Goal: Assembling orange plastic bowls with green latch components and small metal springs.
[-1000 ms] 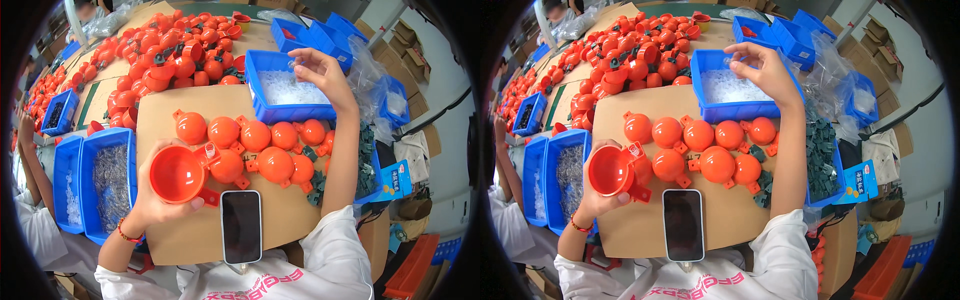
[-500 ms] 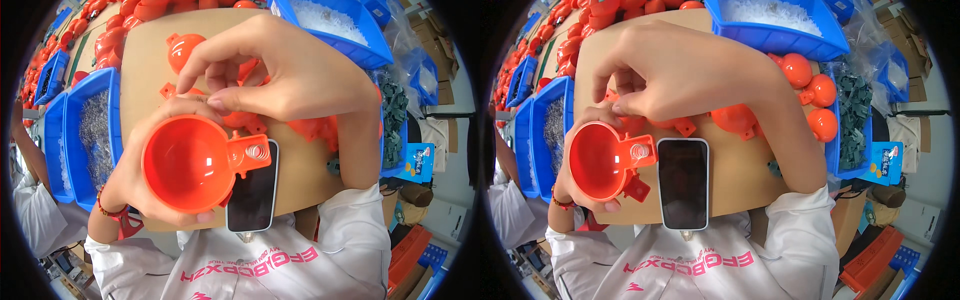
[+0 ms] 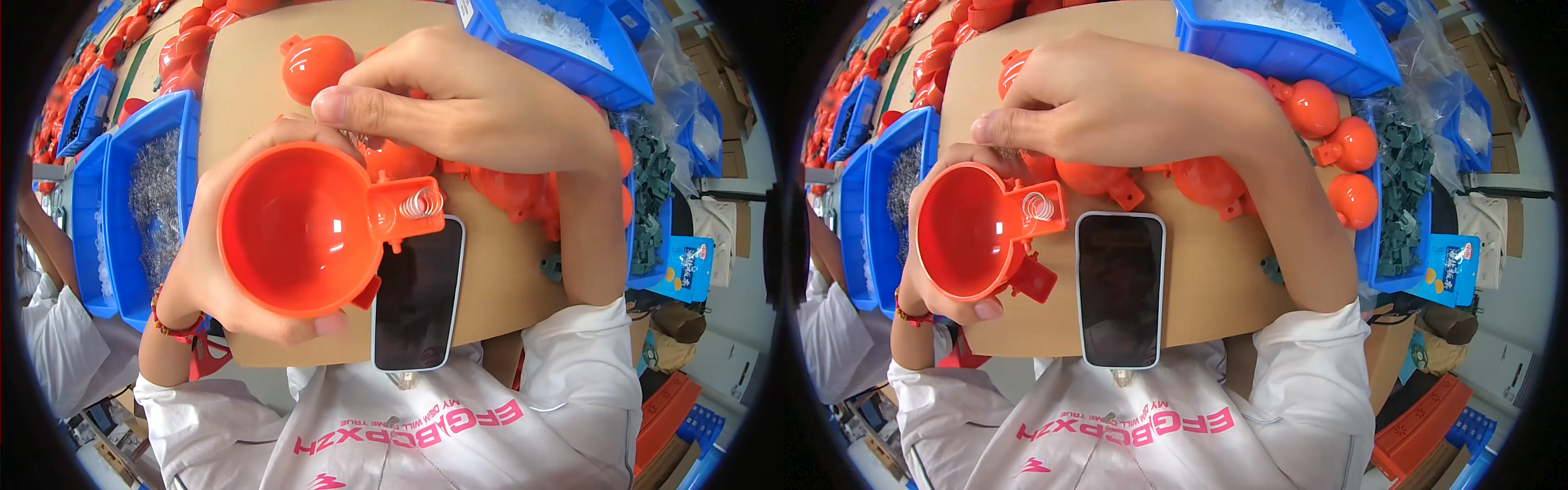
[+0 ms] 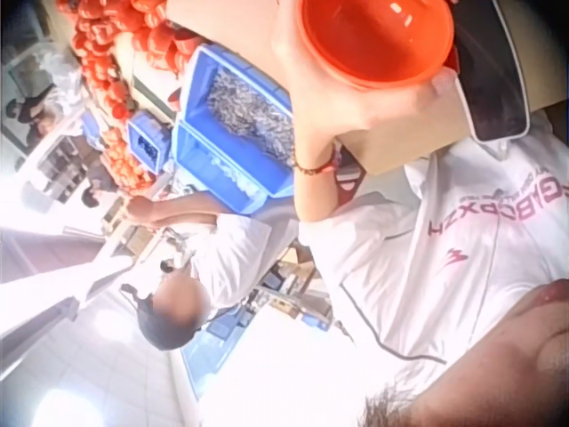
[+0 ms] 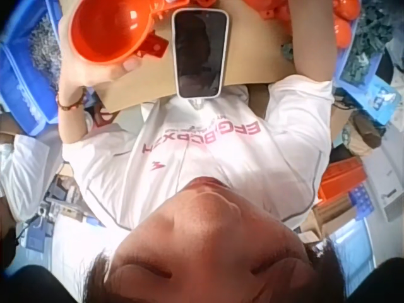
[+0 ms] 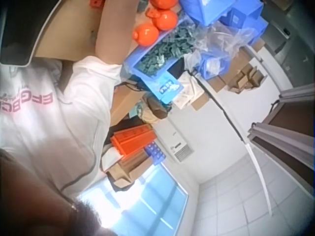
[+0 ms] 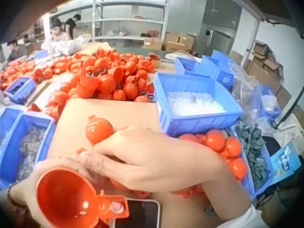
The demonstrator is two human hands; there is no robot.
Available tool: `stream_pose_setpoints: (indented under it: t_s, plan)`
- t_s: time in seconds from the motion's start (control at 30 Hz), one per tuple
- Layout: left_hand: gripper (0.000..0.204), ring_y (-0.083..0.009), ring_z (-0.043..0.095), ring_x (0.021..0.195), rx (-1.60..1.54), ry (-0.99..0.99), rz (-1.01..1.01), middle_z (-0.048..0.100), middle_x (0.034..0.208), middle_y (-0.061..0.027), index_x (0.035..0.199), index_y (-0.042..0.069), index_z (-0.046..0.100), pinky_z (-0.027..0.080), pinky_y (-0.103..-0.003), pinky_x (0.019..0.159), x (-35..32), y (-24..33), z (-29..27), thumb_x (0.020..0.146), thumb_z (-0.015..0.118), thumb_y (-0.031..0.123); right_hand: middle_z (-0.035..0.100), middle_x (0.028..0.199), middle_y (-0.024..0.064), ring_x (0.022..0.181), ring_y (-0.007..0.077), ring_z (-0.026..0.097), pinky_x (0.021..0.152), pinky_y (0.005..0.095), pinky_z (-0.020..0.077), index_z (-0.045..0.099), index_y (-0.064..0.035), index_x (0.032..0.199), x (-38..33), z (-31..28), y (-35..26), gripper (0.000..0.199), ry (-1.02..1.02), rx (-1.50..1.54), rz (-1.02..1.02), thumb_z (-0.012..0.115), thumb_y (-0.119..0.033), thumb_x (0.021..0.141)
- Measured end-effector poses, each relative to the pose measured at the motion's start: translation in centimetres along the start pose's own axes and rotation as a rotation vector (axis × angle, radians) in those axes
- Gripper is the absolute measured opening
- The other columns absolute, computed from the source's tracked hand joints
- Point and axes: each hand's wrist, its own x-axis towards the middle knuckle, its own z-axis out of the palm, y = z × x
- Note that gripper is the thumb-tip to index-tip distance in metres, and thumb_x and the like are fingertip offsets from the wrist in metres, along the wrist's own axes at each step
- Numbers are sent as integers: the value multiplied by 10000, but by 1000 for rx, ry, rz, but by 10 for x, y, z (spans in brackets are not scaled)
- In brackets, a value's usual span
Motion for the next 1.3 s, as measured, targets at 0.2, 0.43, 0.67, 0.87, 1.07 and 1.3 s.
stream_pose_setpoints:
  t_s: [0.2,0.43,0.67,0.87,1.07,1.3]
  plan:
    - [837,-215,504,874,-25,1,-55,496,974,-107,1004,-23,476,399,-321,761,0,3,1,373,760,449,547,670,185,608,298,508,585,370,401,576,43,730,1,4,2,373,94,-87,-43,484,-299,848]
    - [692,-161,538,806,-231,46,-45,557,933,-76,991,-28,517,439,-285,715,-1,4,-1,398,756,237,529,624,175,594,289,506,573,377,393,580,30,755,4,1,4,301,175,-63,-172,523,-256,827]
    - [669,-173,547,813,-132,-26,-31,559,925,-85,982,-25,517,437,-290,733,1,12,-7,417,777,221,456,615,35,604,90,405,540,250,348,517,7,763,1,-3,3,256,51,15,-108,516,-220,882]
    - [655,-210,531,863,-87,-55,-1,562,924,-98,979,-17,526,422,-319,777,2,14,-7,426,780,224,485,691,-4,627,81,416,576,229,376,508,-7,787,-3,-7,0,242,76,131,-110,525,-231,878]
    - [634,-250,518,944,32,-37,44,560,960,-116,972,2,545,415,-342,801,5,16,-7,442,773,264,478,711,-21,623,66,434,560,223,380,490,-36,782,-14,-31,-5,241,89,320,-13,491,-247,898]
    - [602,-268,500,992,195,-51,105,563,971,-101,958,21,558,422,-375,816,6,19,-6,454,763,280,454,592,38,551,89,419,497,256,333,487,-9,748,-6,-8,-12,282,-17,151,-34,484,-247,898]
